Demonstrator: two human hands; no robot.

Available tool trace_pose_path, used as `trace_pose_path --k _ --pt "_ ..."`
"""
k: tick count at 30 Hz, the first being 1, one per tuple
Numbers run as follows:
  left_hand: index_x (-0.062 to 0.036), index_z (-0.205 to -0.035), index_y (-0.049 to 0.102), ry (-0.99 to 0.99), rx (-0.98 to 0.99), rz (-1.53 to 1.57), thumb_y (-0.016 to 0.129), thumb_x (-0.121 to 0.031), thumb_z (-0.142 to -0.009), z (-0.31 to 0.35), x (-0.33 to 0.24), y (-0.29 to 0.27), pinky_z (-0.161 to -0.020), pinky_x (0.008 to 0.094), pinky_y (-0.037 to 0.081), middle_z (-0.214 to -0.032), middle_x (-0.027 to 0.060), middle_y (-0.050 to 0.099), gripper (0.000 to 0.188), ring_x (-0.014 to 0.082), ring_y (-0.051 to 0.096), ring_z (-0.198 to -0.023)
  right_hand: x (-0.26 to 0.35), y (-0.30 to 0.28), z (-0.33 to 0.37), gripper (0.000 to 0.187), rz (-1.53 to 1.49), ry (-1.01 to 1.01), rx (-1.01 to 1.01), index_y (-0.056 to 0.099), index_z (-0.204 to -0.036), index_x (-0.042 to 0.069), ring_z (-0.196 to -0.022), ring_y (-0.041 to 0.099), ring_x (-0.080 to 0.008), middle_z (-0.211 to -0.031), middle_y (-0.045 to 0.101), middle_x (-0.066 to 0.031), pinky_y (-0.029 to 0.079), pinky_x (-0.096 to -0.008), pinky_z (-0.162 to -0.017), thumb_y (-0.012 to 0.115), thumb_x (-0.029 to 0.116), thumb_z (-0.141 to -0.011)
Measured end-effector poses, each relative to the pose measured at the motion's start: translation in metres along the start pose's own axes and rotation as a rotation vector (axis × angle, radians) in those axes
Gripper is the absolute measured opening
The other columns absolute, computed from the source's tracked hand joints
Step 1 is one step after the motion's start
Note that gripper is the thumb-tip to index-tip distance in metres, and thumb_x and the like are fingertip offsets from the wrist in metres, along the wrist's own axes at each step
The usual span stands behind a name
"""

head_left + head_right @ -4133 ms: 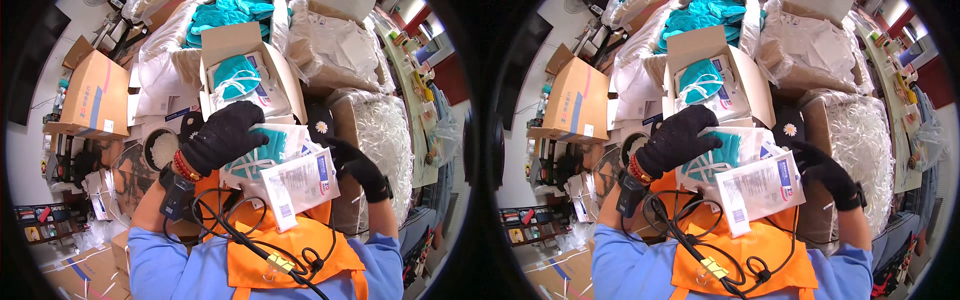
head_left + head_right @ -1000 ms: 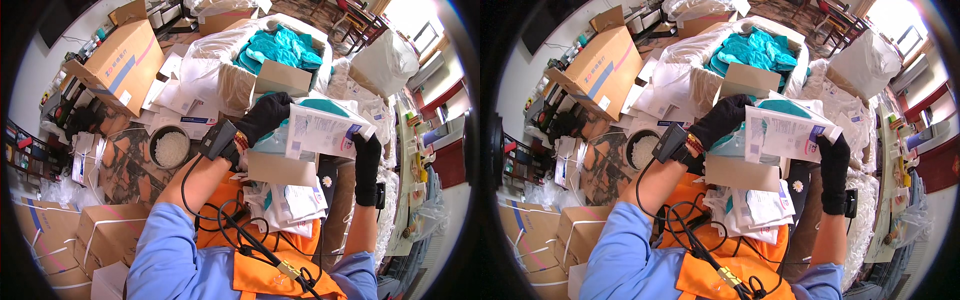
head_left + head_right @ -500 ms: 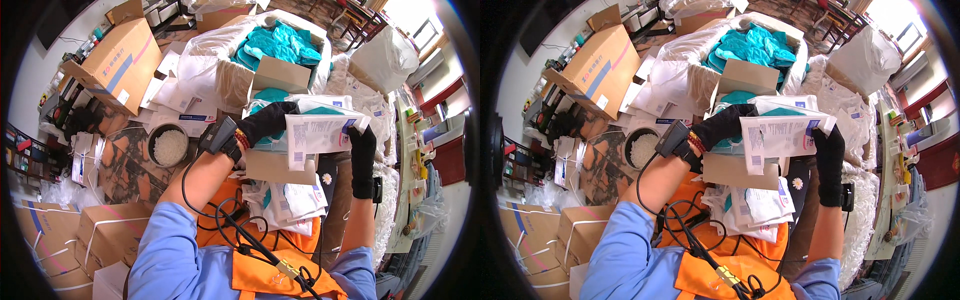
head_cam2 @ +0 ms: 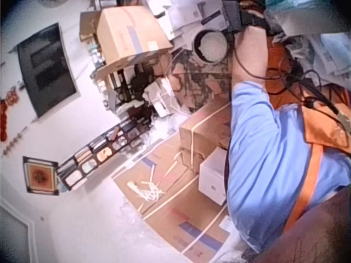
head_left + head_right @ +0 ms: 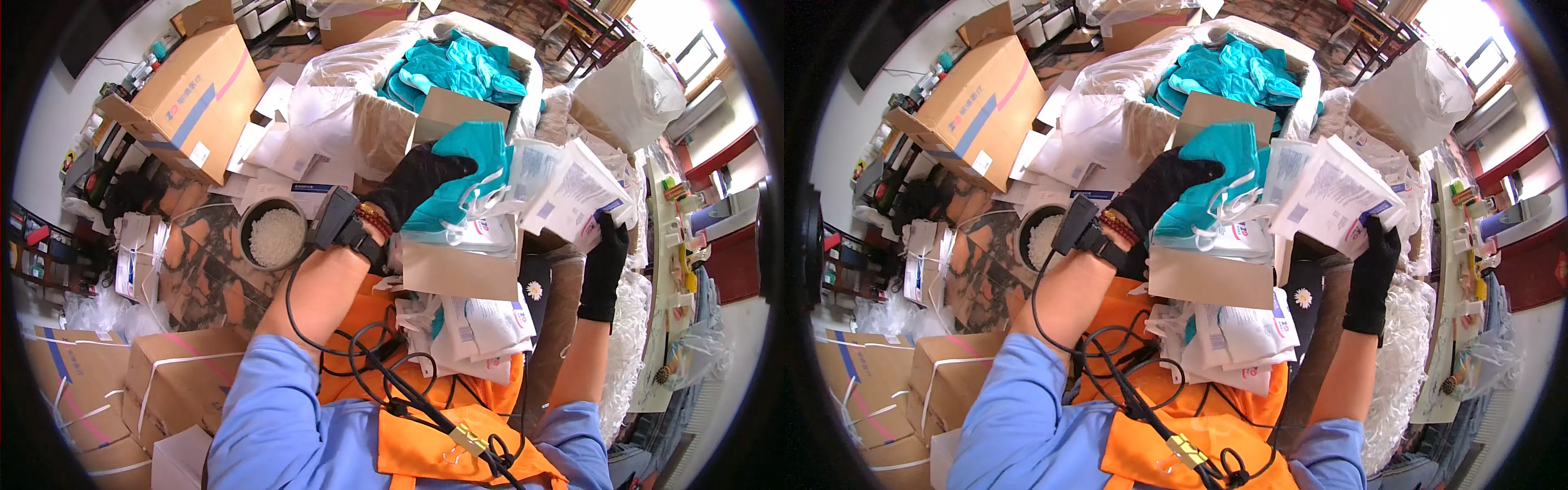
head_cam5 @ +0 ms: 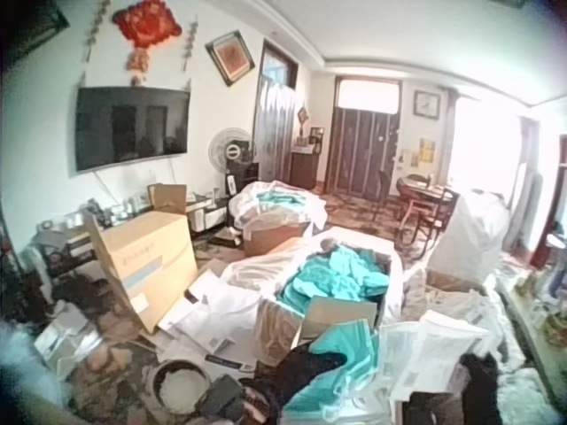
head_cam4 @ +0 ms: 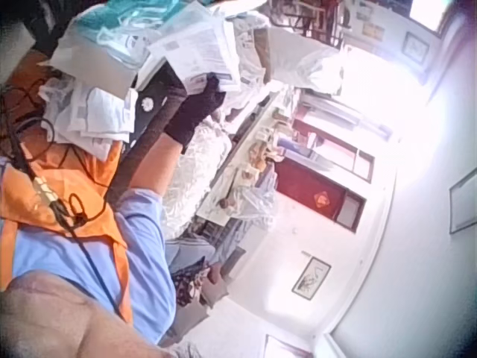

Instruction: Packing individual face masks into a small cardboard box.

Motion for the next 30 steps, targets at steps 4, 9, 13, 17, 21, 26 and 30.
trace_pose_path --k 4,9,13,17,21,26,30 --pt "-0.0010 -0.121 0.054 -0.181 -0.168 -0.654 0.078 -0.030 -0.069 -0.006 0.014 0.006 -0.093 0.0395 0.046 -0.115 0.0210 0.061 0.064 0.0328 0.059 -0.106 0.010 -0.006 0.003 0.025 0.718 -0.455 0.105 0.060 -0.118 0.002 -0.099 0.059 -0.0243 -0.110 0.062 -0.0150 0.045 -0.0325 -0.089 0.053 0.006 -0.094" --pt "-0.0025 -0.119 0.055 0.194 -0.289 -0.656 0.079 -0.023 -0.067 -0.002 -0.009 0.020 -0.097 0.0397 0.043 -0.121 0.0198 0.057 0.061 0.0335 0.054 -0.114 0.010 -0.003 0.004 0.033 0.841 -0.565 0.111 0.058 -0.119 0.000 -0.105 0.058 -0.0324 -0.110 0.061 -0.0196 0.047 -0.0382 -0.089 0.050 0.000 -0.087" --pt "-0.0056 -0.112 0.062 0.315 -0.194 -0.622 0.074 -0.015 -0.069 -0.009 -0.024 0.038 -0.094 0.0372 0.046 -0.112 0.0175 0.063 0.046 0.0312 0.060 -0.105 0.005 0.007 0.006 0.033 0.888 -0.578 0.097 0.059 -0.118 -0.001 -0.106 0.059 -0.0321 -0.113 0.061 -0.0202 0.046 -0.0385 -0.093 0.057 0.001 -0.086" --pt "-0.0068 -0.104 0.065 0.181 -0.113 -0.927 0.076 -0.017 -0.062 -0.014 -0.010 0.031 -0.084 0.0401 0.050 -0.094 0.0169 0.066 0.045 0.0344 0.064 -0.090 0.001 0.002 0.002 0.041 1.008 -0.536 -0.005 0.055 -0.121 -0.004 -0.106 0.058 -0.0354 -0.111 0.062 -0.0209 0.045 -0.0400 -0.093 0.059 0.001 -0.080" --pt "-0.0023 -0.107 0.060 0.366 -0.344 -0.863 0.079 -0.018 -0.065 -0.009 -0.019 0.030 -0.084 0.0400 0.050 -0.095 0.0163 0.065 0.048 0.0315 0.064 -0.092 -0.004 0.008 0.011 0.045 1.194 -0.598 -0.017 0.054 -0.122 -0.003 -0.107 0.058 -0.0369 -0.113 0.061 -0.0228 0.046 -0.0415 -0.093 0.064 0.007 -0.079" --pt "-0.0002 -0.122 0.052 0.494 0.033 -0.117 0.062 -0.005 -0.087 -0.005 -0.045 0.052 -0.090 0.0333 0.048 -0.116 0.0103 0.061 0.037 0.0178 0.059 -0.104 -0.035 0.016 0.014 0.041 1.077 -0.590 0.126 0.055 -0.121 -0.003 -0.107 0.058 -0.0381 -0.114 0.061 -0.0233 0.046 -0.0417 -0.093 0.060 0.007 -0.082" --pt "-0.0034 -0.131 0.049 0.205 0.053 0.175 0.052 -0.009 -0.092 -0.006 -0.036 0.044 -0.091 0.0339 0.048 -0.121 0.0133 0.058 0.039 0.0210 0.060 -0.104 -0.035 0.026 0.016 0.034 0.880 -0.403 0.189 0.056 -0.119 -0.004 -0.107 0.059 -0.0316 -0.113 0.062 -0.0215 0.045 -0.0375 -0.094 0.052 0.004 -0.086"
Point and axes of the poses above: each hand's wrist, its own z-axis away from the middle knuckle, its own y-axis out of the palm, x = y × z, the point moved 5 cm from there along -z, towards the middle knuckle
